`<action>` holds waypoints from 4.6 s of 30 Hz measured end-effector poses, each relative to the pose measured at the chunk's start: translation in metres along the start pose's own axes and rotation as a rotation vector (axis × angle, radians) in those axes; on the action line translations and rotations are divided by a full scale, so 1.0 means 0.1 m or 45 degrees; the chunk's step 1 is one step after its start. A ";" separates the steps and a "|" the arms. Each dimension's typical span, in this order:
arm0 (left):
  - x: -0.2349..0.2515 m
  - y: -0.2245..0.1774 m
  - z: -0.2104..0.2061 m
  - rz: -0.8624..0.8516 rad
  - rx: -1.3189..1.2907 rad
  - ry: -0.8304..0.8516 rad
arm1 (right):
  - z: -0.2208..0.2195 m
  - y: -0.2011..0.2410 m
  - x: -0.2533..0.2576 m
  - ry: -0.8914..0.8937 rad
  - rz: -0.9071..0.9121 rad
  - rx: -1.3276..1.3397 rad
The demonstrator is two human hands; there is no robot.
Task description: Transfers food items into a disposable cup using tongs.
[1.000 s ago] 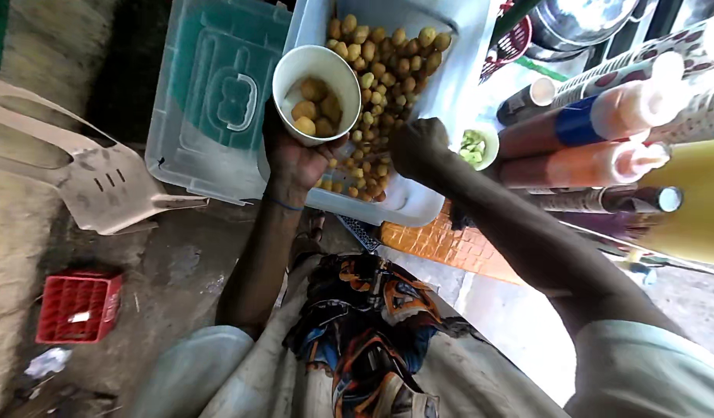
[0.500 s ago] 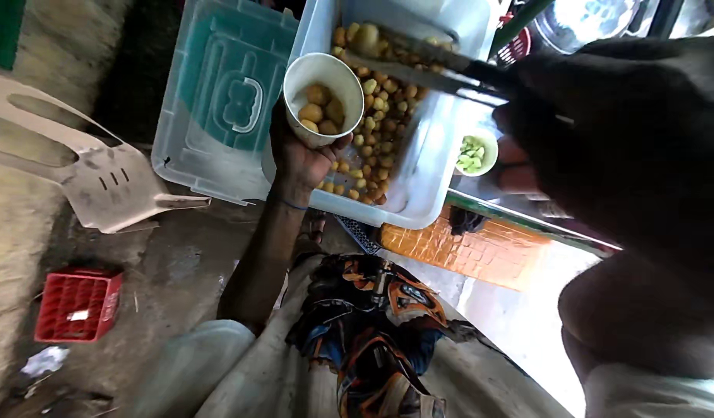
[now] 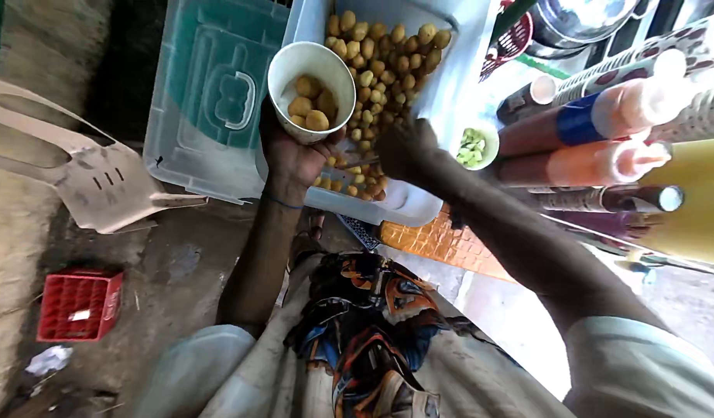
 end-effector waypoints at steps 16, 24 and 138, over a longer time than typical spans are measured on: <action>0.00 0.03 -0.01 -0.039 0.044 0.092 | 0.97 -1.14 -1.62 -0.784 0.165 0.441; -0.03 0.03 -0.01 0.026 0.045 -0.066 | 0.82 -0.97 -0.82 -0.517 -0.127 0.225; -0.05 0.01 0.01 0.046 -0.102 -0.030 | 0.06 -0.22 -0.10 0.019 -0.007 -0.104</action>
Point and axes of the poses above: each hand's wrist, its own x-axis towards the middle knuckle, its own z-axis out of the back of the hand, y = z × x, the point moved 6 cm from there along x, towards the middle knuckle, and after that the axes turned 14 degrees about -z, right-handed, at the moved point
